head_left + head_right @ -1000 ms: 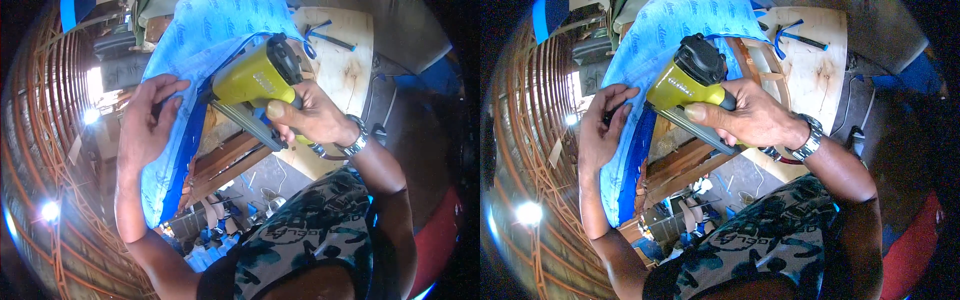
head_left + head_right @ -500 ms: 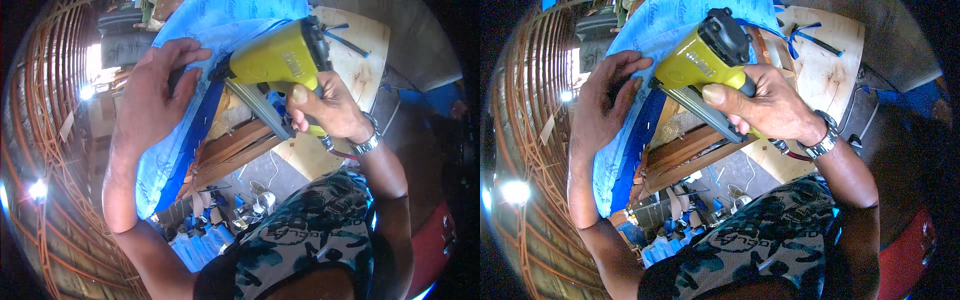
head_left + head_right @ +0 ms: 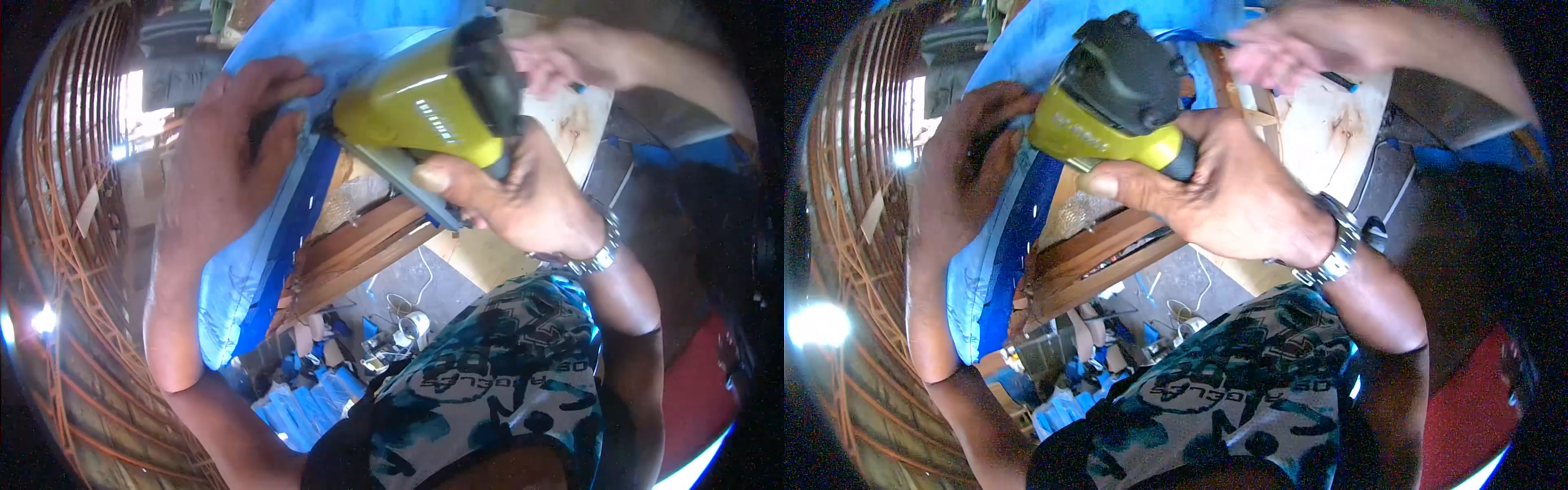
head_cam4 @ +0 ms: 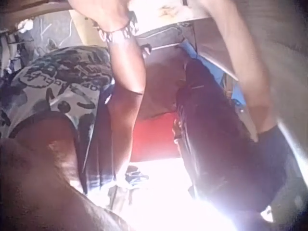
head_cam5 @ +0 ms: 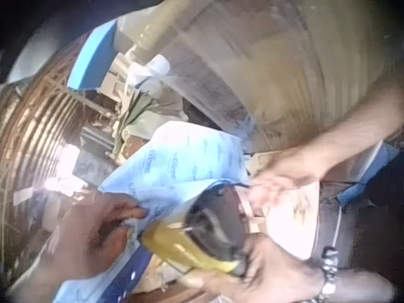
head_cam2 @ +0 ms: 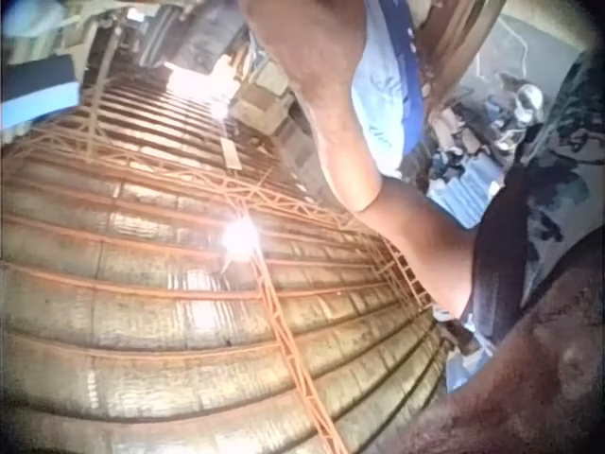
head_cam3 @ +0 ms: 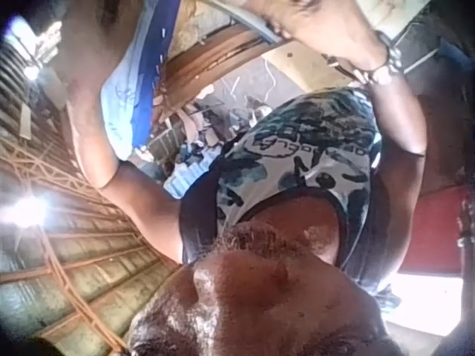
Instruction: Upholstering the seat of a wooden chair by stretching fabric over foam and securing it with a pneumatic staple gun.
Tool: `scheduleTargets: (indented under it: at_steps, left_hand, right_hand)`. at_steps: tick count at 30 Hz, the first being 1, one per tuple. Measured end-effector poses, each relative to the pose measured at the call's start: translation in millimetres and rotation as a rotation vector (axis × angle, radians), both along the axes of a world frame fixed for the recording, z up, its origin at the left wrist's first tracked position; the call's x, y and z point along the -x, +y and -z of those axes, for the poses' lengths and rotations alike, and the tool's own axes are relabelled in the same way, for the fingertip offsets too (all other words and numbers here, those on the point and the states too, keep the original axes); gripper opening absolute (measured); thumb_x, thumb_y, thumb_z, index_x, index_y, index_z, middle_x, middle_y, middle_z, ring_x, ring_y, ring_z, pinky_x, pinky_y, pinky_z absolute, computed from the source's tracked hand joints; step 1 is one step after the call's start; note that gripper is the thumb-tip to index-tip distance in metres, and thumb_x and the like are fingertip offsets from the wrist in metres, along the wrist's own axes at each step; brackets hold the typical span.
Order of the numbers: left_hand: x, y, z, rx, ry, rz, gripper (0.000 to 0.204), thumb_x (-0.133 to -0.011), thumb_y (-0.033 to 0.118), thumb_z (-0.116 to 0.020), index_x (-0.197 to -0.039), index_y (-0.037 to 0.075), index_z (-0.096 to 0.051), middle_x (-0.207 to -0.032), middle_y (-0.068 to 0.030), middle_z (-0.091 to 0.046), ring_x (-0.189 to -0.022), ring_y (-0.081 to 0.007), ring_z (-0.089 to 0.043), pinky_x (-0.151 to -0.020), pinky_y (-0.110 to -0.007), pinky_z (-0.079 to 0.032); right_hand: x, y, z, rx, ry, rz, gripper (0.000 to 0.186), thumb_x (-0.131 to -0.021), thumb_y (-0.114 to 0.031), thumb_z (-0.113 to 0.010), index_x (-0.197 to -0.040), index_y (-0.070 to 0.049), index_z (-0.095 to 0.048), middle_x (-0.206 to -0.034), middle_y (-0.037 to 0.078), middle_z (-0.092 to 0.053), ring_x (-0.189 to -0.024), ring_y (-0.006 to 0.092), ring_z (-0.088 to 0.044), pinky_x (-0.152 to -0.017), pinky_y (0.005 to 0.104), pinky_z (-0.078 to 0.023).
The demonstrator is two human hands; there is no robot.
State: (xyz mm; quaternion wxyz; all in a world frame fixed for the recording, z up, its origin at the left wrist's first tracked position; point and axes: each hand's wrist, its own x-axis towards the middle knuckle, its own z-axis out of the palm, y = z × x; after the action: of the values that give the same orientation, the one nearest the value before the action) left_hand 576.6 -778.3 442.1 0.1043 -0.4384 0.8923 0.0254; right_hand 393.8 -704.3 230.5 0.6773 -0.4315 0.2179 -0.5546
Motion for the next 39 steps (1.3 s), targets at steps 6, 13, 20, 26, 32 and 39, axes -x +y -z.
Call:
scheduleTargets:
  at_steps: [6, 13, 20, 26, 32, 39]
  left_hand:
    - [2.7, -2.0, 2.4, -0.068, 0.16, -0.145, 0.035, -0.094, 0.0, -0.063, -0.129, 0.0, -0.059, -0.121, -0.0074, -0.078, -0.094, -0.0166, -0.062, -0.078, -0.029, -0.048]
    - [-10.1, -4.2, 2.1, -0.047, 0.159, -0.091, 0.035, -0.096, 0.004, -0.063, -0.131, 0.003, -0.06, -0.121, -0.0026, -0.078, -0.077, -0.0143, -0.052, -0.067, -0.029, -0.042]
    - [-4.7, -4.6, 1.5, 0.024, 0.1, 0.059, 0.034, -0.094, 0.006, -0.065, -0.128, 0.005, -0.061, -0.12, -0.0024, -0.078, -0.076, -0.02, -0.051, -0.072, -0.034, -0.045]
    - [-11.0, -8.1, -6.7, -0.035, -0.063, 0.043, 0.039, -0.102, -0.004, -0.053, -0.141, -0.002, -0.052, -0.134, -0.0143, -0.069, -0.127, -0.0187, -0.064, -0.104, -0.032, -0.049]
    - [-0.7, -6.0, -5.3, 0.028, -0.08, 0.107, 0.035, -0.101, 0.001, -0.058, -0.136, 0.002, -0.057, -0.128, -0.0117, -0.073, -0.115, -0.0198, -0.065, -0.093, -0.033, -0.051]
    - [5.7, 54.2, -60.3, 0.081, 0.019, -0.066, 0.033, -0.094, 0.009, -0.07, -0.126, 0.002, -0.067, -0.118, -0.0151, -0.074, -0.109, -0.0306, -0.069, -0.089, -0.038, -0.054]
  right_hand:
    - [-2.1, 0.9, 7.0, -0.06, -0.172, -0.098, 0.054, -0.098, -0.05, -0.072, -0.127, -0.004, -0.07, -0.061, -0.005, -0.059, -0.049, 0.0032, -0.055, -0.046, 0.0214, -0.046]
    - [-6.9, 6.9, 9.3, -0.01, -0.186, -0.083, 0.052, -0.098, -0.05, -0.073, -0.116, -0.002, -0.072, -0.064, -0.004, -0.062, -0.052, 0.0032, -0.058, -0.048, 0.0206, -0.048]
    - [-5.2, 10.9, -1.8, -0.01, -0.164, -0.052, 0.049, -0.097, -0.045, -0.075, -0.118, -0.001, -0.073, -0.066, -0.002, -0.066, -0.051, 0.0021, -0.056, -0.047, 0.0206, -0.047]
    - [0.7, 17.2, -18.7, 0.009, -0.036, -0.001, 0.042, -0.097, -0.035, -0.078, -0.118, 0.001, -0.075, -0.081, 0.005, -0.074, -0.068, 0.0056, -0.065, -0.059, 0.0247, -0.052]
    - [-6.5, 27.2, -14.0, -0.039, -0.005, 0.049, 0.046, -0.096, -0.036, -0.079, -0.124, 0.001, -0.071, -0.084, 0.005, -0.075, -0.065, 0.0057, -0.062, -0.059, 0.0241, -0.052]
    - [76.9, 38.8, 13.7, 0.081, 0.0, 0.148, 0.046, -0.099, -0.029, -0.075, -0.127, 0.003, -0.061, -0.089, 0.005, -0.07, -0.075, 0.0111, -0.069, -0.066, 0.0263, -0.057]
